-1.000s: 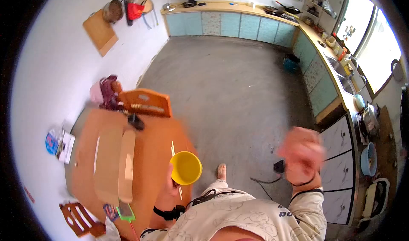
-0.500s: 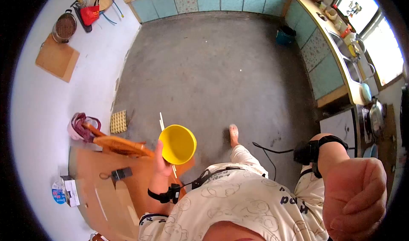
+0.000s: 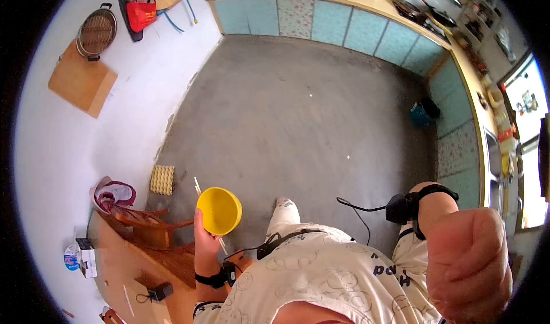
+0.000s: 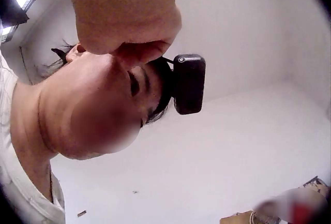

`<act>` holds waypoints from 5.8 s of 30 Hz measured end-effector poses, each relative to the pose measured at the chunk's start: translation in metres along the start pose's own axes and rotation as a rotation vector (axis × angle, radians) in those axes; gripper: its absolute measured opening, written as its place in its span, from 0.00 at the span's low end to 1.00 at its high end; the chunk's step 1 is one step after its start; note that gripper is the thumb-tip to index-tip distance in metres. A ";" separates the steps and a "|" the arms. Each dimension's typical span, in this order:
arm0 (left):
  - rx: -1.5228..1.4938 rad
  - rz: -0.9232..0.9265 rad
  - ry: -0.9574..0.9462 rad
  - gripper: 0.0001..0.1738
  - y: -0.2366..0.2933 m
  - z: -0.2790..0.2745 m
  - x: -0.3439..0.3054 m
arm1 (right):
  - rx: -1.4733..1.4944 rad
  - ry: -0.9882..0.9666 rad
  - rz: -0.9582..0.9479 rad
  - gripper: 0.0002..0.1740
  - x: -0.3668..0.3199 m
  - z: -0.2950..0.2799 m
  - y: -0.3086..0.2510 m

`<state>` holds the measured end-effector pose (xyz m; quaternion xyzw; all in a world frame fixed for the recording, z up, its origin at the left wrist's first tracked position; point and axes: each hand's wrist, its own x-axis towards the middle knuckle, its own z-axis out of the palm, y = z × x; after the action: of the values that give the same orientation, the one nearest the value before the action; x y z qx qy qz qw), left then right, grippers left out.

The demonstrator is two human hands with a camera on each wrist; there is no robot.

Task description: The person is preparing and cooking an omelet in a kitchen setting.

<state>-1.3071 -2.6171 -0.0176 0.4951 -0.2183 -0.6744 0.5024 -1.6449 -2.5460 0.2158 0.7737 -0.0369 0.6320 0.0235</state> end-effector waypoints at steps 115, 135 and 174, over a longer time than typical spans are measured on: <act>-0.418 0.399 1.073 0.29 0.266 0.483 0.994 | 0.886 -1.084 0.799 0.15 -0.186 0.140 1.582; -0.421 0.535 1.306 0.24 0.247 0.550 0.991 | 1.020 -1.159 0.827 0.12 -0.210 0.161 1.574; -1.560 1.382 2.550 0.20 -0.149 0.756 0.643 | 2.031 -1.915 -0.565 0.08 -0.243 0.123 0.632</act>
<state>-2.0497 -3.2856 -0.1103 -0.1545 -0.5158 -0.5403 -0.6466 -1.6283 -3.1787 -0.0536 0.5575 0.5766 -0.4008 -0.4428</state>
